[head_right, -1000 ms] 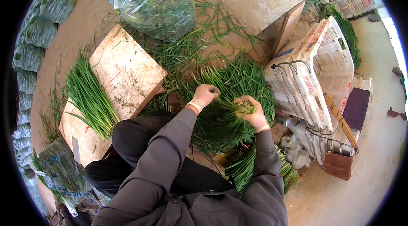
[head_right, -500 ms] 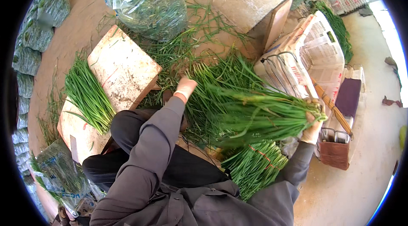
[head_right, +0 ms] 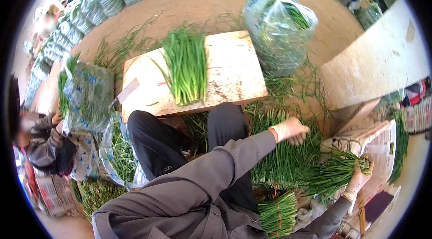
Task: The person sorts bunches of green vegetables by hand, trims the root ends using a knife on a wooden board, and secures a bundle with a red tie.
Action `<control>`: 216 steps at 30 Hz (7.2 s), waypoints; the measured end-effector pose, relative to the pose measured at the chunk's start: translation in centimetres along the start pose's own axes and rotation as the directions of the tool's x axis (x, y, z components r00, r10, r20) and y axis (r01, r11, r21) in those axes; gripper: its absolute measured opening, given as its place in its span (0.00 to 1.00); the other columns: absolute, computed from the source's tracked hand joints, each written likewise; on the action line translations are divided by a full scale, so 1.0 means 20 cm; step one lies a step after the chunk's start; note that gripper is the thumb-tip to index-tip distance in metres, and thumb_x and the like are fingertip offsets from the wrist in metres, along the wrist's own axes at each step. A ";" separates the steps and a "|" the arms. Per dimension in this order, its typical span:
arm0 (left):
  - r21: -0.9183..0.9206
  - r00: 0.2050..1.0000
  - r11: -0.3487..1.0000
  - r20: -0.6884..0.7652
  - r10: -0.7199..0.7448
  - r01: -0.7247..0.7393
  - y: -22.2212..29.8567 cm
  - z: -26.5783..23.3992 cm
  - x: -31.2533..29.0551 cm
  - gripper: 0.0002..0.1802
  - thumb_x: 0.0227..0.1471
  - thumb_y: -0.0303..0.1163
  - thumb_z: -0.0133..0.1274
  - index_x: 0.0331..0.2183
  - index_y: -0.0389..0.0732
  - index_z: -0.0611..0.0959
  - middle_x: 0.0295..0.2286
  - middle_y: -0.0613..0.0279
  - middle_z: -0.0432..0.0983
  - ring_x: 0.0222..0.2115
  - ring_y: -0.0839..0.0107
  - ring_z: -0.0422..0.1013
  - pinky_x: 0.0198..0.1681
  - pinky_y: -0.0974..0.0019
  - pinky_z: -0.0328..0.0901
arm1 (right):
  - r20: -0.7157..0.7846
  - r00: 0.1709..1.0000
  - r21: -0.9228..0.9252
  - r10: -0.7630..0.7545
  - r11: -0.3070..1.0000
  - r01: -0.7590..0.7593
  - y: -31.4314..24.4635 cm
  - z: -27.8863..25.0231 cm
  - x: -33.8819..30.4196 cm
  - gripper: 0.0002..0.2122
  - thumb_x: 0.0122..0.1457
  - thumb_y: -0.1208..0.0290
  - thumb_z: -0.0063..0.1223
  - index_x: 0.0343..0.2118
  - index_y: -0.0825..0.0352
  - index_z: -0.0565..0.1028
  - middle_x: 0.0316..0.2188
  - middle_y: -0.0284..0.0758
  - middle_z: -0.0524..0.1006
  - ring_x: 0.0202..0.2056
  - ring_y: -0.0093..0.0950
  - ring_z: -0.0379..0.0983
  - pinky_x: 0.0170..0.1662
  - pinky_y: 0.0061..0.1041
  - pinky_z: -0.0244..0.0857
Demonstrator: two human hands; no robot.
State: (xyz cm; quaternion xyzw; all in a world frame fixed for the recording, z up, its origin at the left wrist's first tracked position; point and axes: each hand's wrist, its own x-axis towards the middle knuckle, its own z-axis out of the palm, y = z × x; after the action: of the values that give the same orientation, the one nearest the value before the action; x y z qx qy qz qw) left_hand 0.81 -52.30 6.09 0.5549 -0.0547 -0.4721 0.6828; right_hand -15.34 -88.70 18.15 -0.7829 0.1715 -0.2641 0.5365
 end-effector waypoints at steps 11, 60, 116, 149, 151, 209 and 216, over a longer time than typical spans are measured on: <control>-0.601 0.822 0.797 0.418 0.386 -0.069 0.27 0.05 -0.58 0.72 0.50 0.88 0.23 0.72 0.32 0.49 0.68 0.29 0.53 0.67 0.40 0.58 0.65 0.27 0.55 | -0.088 0.931 0.341 -0.354 0.868 0.362 -0.89 1.38 -0.18 0.22 0.59 0.85 0.63 0.56 0.71 0.73 0.51 0.39 0.79 0.51 0.32 0.76 0.59 0.33 0.69; -0.515 0.841 0.756 -0.533 0.088 -0.405 -0.71 -0.99 -1.03 0.43 0.50 0.37 0.74 0.64 0.41 0.72 0.57 0.59 0.76 0.59 0.59 0.70 0.61 0.53 0.66 | 0.912 0.222 -0.013 0.345 0.565 -0.825 0.26 2.29 -0.98 0.35 0.64 0.59 0.67 0.69 0.66 0.63 0.62 0.40 0.73 0.62 0.34 0.70 0.66 0.38 0.63; -0.550 0.775 0.552 -0.512 0.369 -0.626 -0.30 -1.20 -1.24 0.27 0.49 0.39 0.66 0.49 0.37 0.84 0.42 0.54 0.84 0.42 0.56 0.81 0.52 0.51 0.76 | 0.974 0.223 0.070 0.050 0.862 -0.502 -0.62 2.64 -0.71 0.41 0.65 0.32 0.51 0.62 0.72 0.73 0.54 0.38 0.80 0.52 0.27 0.74 0.59 0.30 0.67; -0.571 0.420 0.078 -0.498 0.759 -0.817 -0.61 -1.00 -1.57 0.64 0.47 0.68 0.63 0.74 0.49 0.54 0.55 0.49 0.74 0.61 0.39 0.67 0.63 0.36 0.68 | 0.829 0.294 0.180 -0.476 0.725 0.665 -0.86 2.14 -1.32 0.12 0.53 0.71 0.67 0.39 0.67 0.79 0.41 0.43 0.80 0.48 0.47 0.75 0.54 0.42 0.68; -0.570 0.415 0.074 -0.497 0.762 -0.818 -0.63 -1.02 -1.58 0.65 0.46 0.68 0.64 0.74 0.50 0.54 0.55 0.49 0.74 0.62 0.39 0.66 0.62 0.35 0.68 | 0.800 0.312 0.252 -0.513 0.758 0.601 -0.85 2.16 -1.33 0.07 0.54 0.76 0.66 0.33 0.69 0.77 0.37 0.42 0.80 0.44 0.42 0.77 0.51 0.37 0.69; -0.432 0.218 -0.100 -0.627 0.748 -0.896 -0.73 -1.29 -1.57 0.58 0.52 0.73 0.56 0.72 0.48 0.60 0.65 0.48 0.63 0.59 0.39 0.68 0.56 0.35 0.73 | 0.868 0.446 0.045 -0.218 0.929 0.368 -0.90 2.27 -1.27 0.19 0.62 0.52 0.65 0.36 0.68 0.81 0.28 0.39 0.83 0.30 0.33 0.80 0.37 0.33 0.73; -0.562 0.364 -0.044 -0.592 0.719 -0.826 -0.77 -1.23 -1.51 0.56 0.53 0.77 0.46 0.71 0.51 0.62 0.66 0.52 0.62 0.66 0.40 0.60 0.69 0.37 0.59 | 0.887 0.441 -0.047 -0.140 0.921 0.387 -0.77 2.43 -1.35 0.13 0.58 0.61 0.65 0.32 0.68 0.80 0.27 0.45 0.82 0.33 0.47 0.81 0.39 0.39 0.72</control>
State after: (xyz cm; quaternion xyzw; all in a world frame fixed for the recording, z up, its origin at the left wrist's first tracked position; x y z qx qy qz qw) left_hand -10.01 -12.72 -2.01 0.0683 -0.0934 0.0654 0.9911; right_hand -8.26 -31.71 12.48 -0.8835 -0.2174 0.1102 0.4001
